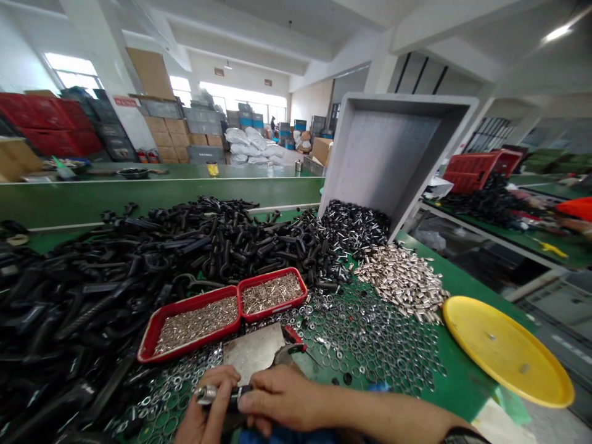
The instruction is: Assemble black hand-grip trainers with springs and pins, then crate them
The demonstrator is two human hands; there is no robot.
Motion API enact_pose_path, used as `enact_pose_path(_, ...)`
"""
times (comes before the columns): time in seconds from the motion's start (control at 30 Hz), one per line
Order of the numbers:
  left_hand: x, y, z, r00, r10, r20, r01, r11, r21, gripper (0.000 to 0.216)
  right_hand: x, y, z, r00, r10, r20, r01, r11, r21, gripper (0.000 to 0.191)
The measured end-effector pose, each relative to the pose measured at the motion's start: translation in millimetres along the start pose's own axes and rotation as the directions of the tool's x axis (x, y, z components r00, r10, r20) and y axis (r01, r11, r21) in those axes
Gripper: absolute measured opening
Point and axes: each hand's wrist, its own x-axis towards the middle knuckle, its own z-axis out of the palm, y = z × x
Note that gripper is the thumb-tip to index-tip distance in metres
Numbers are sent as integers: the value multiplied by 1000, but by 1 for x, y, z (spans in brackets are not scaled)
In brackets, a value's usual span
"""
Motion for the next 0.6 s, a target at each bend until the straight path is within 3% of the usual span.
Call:
enact_pose_path(0.07,0,0,1,991,130,28,-130,991,1,27,0,-2,-1,991,5,131,-6,1000,3,96)
enact_pose_path(0.1,0,1,2,986,160,43,-160,987,3,25,0,-4,-2,990,5,141,-1,1000,-25,96)
enact_pose_path(0.17,0,5,4,994,105,25,-105,994,6,25,0,-8,-5,999,-22,-31,16,983,-182,84)
enact_pose_path(0.23,1,7,6,999,-8,-46,8,1000,16,28,0,-13,-6,967,-82,-239,-1,945,-326,77)
enact_pose_path(0.27,1,8,7,997,-24,-69,26,999,26,29,-1,-15,-6,960,-95,-263,-3,936,-351,77)
enact_pose_path(0.37,1,9,8,993,114,-29,-112,992,64,27,-2,-19,-8,997,-65,-37,54,970,-239,89)
enact_pose_path(0.4,0,10,8,989,149,-12,-147,987,70,26,-2,-19,-8,998,-65,-12,61,975,-216,88)
enact_pose_path(0.53,-2,11,5,996,45,-82,-37,995,91,27,-3,-18,-8,974,-62,-216,27,986,-162,67)
enact_pose_path(0.6,-3,11,3,991,103,-88,-93,990,108,25,-4,-16,-6,996,-38,-86,37,999,-23,71)
